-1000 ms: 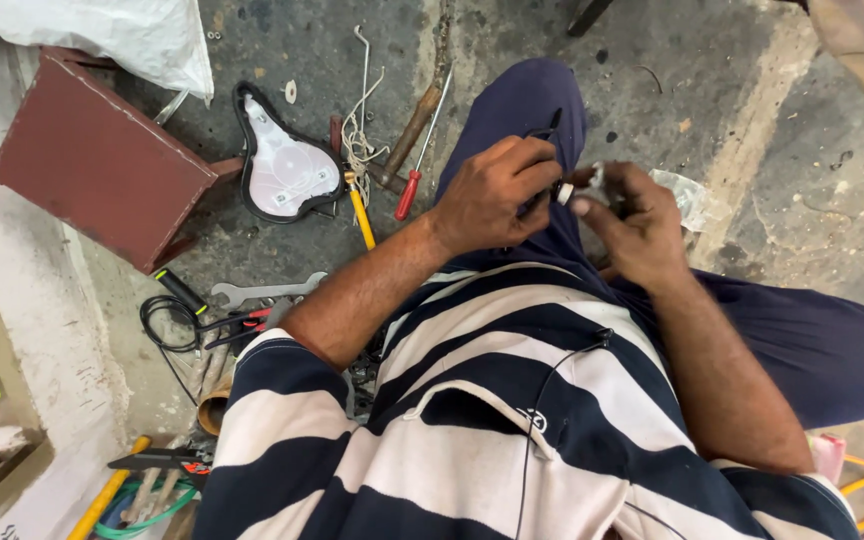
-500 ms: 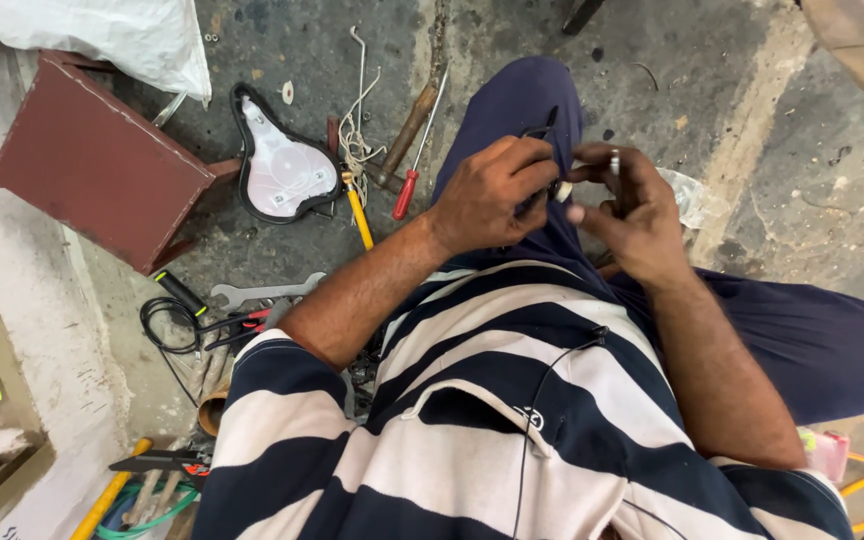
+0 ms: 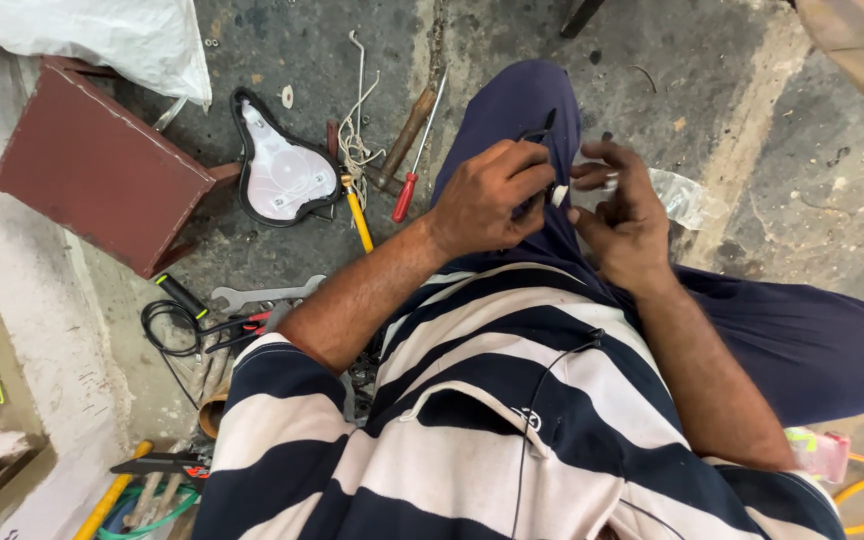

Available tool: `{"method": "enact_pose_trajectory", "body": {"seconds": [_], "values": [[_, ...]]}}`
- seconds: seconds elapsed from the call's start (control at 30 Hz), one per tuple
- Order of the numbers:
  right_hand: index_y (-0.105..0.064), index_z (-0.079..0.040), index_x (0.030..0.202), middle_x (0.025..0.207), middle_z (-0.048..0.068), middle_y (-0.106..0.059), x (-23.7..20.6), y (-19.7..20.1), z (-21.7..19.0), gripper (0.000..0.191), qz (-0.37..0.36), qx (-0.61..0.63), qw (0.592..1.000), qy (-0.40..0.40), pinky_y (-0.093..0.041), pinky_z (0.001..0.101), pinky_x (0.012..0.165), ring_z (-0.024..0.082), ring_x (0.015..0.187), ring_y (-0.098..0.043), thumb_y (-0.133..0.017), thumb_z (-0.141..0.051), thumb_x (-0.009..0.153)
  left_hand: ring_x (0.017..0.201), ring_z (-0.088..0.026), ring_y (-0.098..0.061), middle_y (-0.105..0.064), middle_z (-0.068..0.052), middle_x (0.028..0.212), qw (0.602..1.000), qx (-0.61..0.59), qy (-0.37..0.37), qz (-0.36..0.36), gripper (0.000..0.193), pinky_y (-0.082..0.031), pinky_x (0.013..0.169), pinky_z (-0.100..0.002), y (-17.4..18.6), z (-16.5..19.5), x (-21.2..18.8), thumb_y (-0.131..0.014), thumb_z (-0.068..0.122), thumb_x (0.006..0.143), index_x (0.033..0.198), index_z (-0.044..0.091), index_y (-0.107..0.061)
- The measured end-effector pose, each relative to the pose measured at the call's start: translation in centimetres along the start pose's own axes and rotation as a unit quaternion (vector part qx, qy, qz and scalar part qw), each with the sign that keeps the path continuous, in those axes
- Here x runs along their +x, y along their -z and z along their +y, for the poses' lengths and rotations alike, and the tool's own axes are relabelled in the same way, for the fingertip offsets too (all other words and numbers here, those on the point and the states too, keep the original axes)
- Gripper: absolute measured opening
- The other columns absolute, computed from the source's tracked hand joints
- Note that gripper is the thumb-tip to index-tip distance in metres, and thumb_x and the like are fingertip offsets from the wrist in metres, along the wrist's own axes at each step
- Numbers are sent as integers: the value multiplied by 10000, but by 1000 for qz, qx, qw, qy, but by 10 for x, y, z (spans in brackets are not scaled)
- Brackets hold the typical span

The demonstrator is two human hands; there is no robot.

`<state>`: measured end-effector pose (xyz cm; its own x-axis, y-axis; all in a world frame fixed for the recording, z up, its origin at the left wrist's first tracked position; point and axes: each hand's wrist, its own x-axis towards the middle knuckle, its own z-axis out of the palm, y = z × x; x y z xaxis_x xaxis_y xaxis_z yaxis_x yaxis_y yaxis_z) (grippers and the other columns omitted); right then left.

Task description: The person sits on the ground removing an old bicycle saddle, working the seat clamp and springs by hand, then uses a screwdriver and pliers to loosen and adjust the saddle mounting hardware and fits the seat onto the mount.

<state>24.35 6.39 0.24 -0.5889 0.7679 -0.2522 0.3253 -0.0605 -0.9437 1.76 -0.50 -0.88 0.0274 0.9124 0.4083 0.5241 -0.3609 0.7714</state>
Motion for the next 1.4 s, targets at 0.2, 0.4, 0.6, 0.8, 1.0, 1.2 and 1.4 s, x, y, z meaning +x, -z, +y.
{"method": "enact_pose_trajectory", "body": {"seconds": [0.2, 0.4, 0.6, 0.8, 1.0, 1.2, 1.4], "values": [[-694, -21, 1287, 946, 117, -741, 1, 1, 15, 222, -22, -123, 991, -51, -533, 253, 730, 96, 826, -643, -740, -85, 1079, 956, -274, -662, -624, -99, 1111, 1000, -6, 3, 9, 302, -578, 808, -375, 0, -1, 2, -762, 34, 799, 1081, 44, -656], [-544, -50, 1395, 1210, 79, -679, -3, 0, 15, 448, -68, 179, 980, -56, -556, 231, 947, 97, 1083, -681, -686, -41, 970, 950, -287, -661, -621, -106, 1108, 1000, -9, -1, 6, 295, -577, 804, -391, 1, -1, 3, -772, 55, 817, 1086, 42, -652], [-565, -1, 1335, 1313, 67, -592, 2, 0, 6, 481, -41, 57, 998, -1, -443, 226, 663, 83, 1031, -585, -735, 8, 885, 932, -287, -657, -622, -105, 1117, 1000, 0, -8, 8, 277, -576, 803, -394, 1, -1, 5, -761, 53, 824, 1077, 45, -646], [-715, -14, 1234, 963, 136, -692, 4, -1, -3, 229, -16, -146, 981, -125, -467, 240, 657, 149, 803, -585, -756, -60, 1013, 919, -285, -655, -618, -102, 1097, 1000, -2, -8, 7, 288, -572, 789, -394, -1, 2, 4, -770, 61, 813, 1076, 47, -653], [-577, -31, 1344, 1136, 23, -676, 2, 4, 4, 361, -30, 92, 993, -60, -542, 188, 845, 77, 999, -649, -685, -42, 999, 987, -305, -671, -626, -118, 1132, 1000, 8, -8, 18, 288, -580, 840, -394, -5, 0, -1, -769, 74, 815, 1078, 51, -653], [-564, 9, 1243, 1268, 45, -622, 0, 17, 12, 403, -14, 13, 1000, 15, -397, 212, 608, 90, 896, -532, -767, -58, 901, 1025, -303, -667, -624, -103, 1159, 999, 22, -7, 29, 351, -580, 874, -389, -25, -5, 2, -784, 147, 799, 1109, 62, -645], [-674, 22, 1270, 995, 100, -695, 1, 16, 6, 286, 31, -183, 977, -107, -492, 247, 727, 126, 837, -600, -791, -113, 1047, 988, -280, -654, -609, -56, 1176, 999, 23, 5, 44, 386, -572, 849, -392, -38, -10, 2, -777, 174, 790, 1137, 103, -624]]}}
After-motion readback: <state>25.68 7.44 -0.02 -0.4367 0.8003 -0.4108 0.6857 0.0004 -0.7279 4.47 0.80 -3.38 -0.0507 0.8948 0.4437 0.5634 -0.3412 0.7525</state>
